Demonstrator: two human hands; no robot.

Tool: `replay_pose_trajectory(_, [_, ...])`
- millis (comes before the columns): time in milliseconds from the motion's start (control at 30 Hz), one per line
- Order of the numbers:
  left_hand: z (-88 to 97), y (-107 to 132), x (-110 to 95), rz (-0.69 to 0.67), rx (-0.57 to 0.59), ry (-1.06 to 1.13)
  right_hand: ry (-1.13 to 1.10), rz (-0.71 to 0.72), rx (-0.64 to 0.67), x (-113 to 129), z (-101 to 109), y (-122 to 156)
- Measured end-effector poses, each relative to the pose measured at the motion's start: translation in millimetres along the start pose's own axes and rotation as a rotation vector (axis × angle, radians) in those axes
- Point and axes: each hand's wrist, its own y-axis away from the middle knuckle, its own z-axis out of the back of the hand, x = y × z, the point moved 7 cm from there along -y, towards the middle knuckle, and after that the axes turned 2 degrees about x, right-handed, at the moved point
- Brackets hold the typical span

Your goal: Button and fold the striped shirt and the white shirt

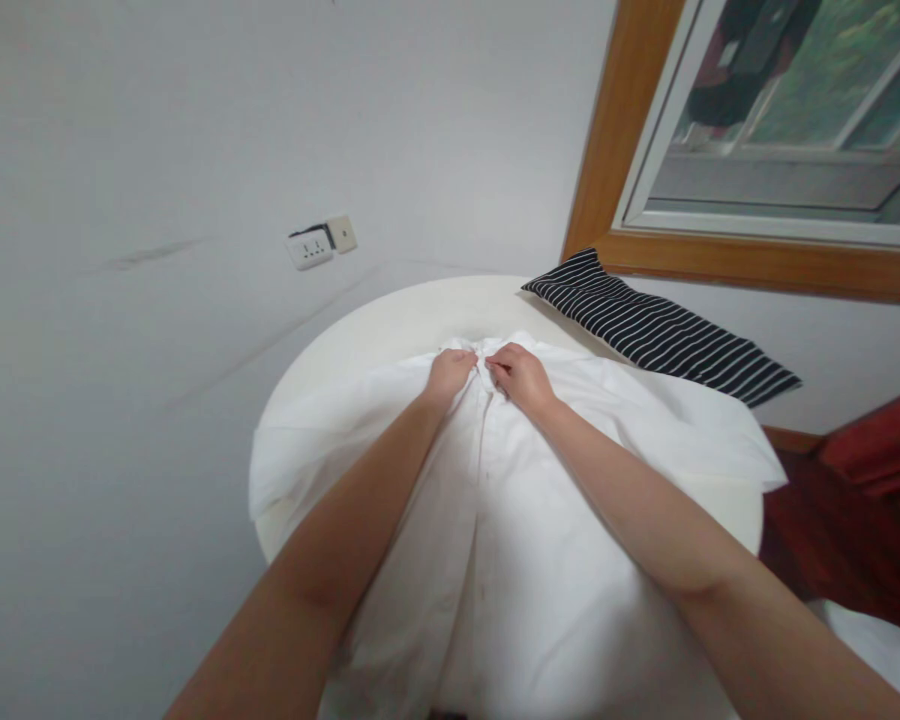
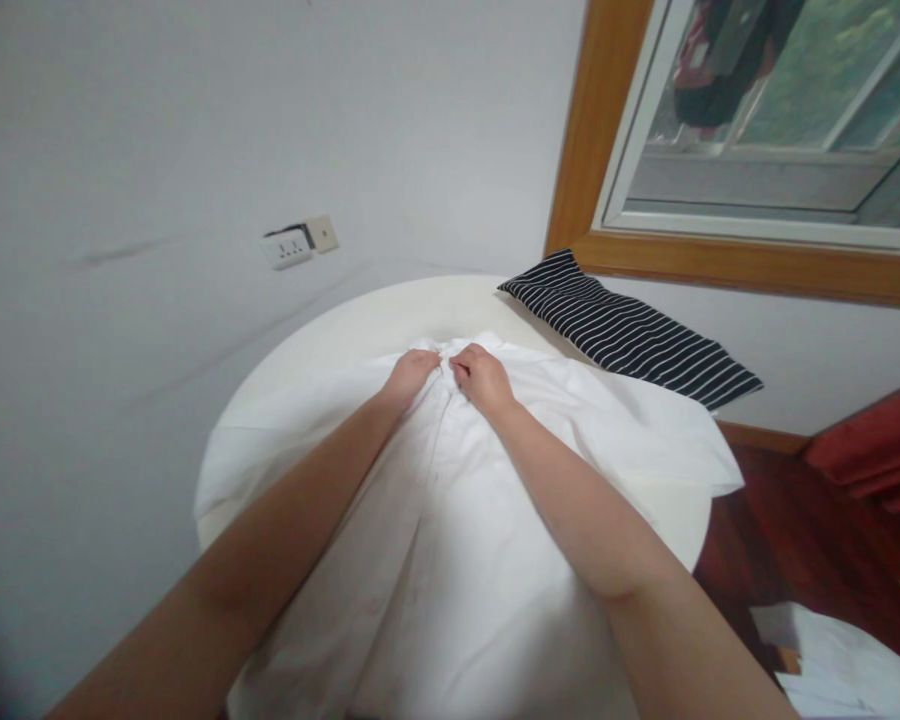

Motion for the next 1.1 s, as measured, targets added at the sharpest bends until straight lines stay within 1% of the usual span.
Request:
replay_pose_trajectory(233, [-2.9, -1.7, 4.7, 0.011, 0.017, 0.072, 0.206, 0.008, 0.119, 10.5, -1.4, 3.4])
replay_pose_trajectory(400, [-2.0, -0.8, 2.0, -0.003, 0.019, 0.036, 0.29, 0.014, 0.131, 14.9, -1.7, 4.3])
replay_pose_trajectory(667, [-1.7, 0.0, -3.2, -0.072, 0.025, -0.064, 0.158, -0.039, 0.097, 2.4, -0.4, 6.0])
replay_pose_trajectory(833, [-3.0, -1.4, -0.7, -0.079, -0.038, -0.073, 0.09, -0.057, 0.084, -2.9, -0.6, 5.2])
replay_pose_trajectory(933, [1.9, 3.1, -3.7, -0.073, -0.107, -0.095, 0.071, -0.06, 0.083, -5.4, -1.3, 4.3])
replay_pose_trajectory(1000, [7.6, 9.4, -13.3, -0.14, -0.156, -0.15, 0.056, -0.055, 0.068, -6.8, -0.8, 3.8])
replay_pose_trajectory(1100, [13.5, 19.7, -31.2, -0.291, -0.201, -0.303, 0.031, -0.055, 0.041, -9.0, -0.2, 3.3])
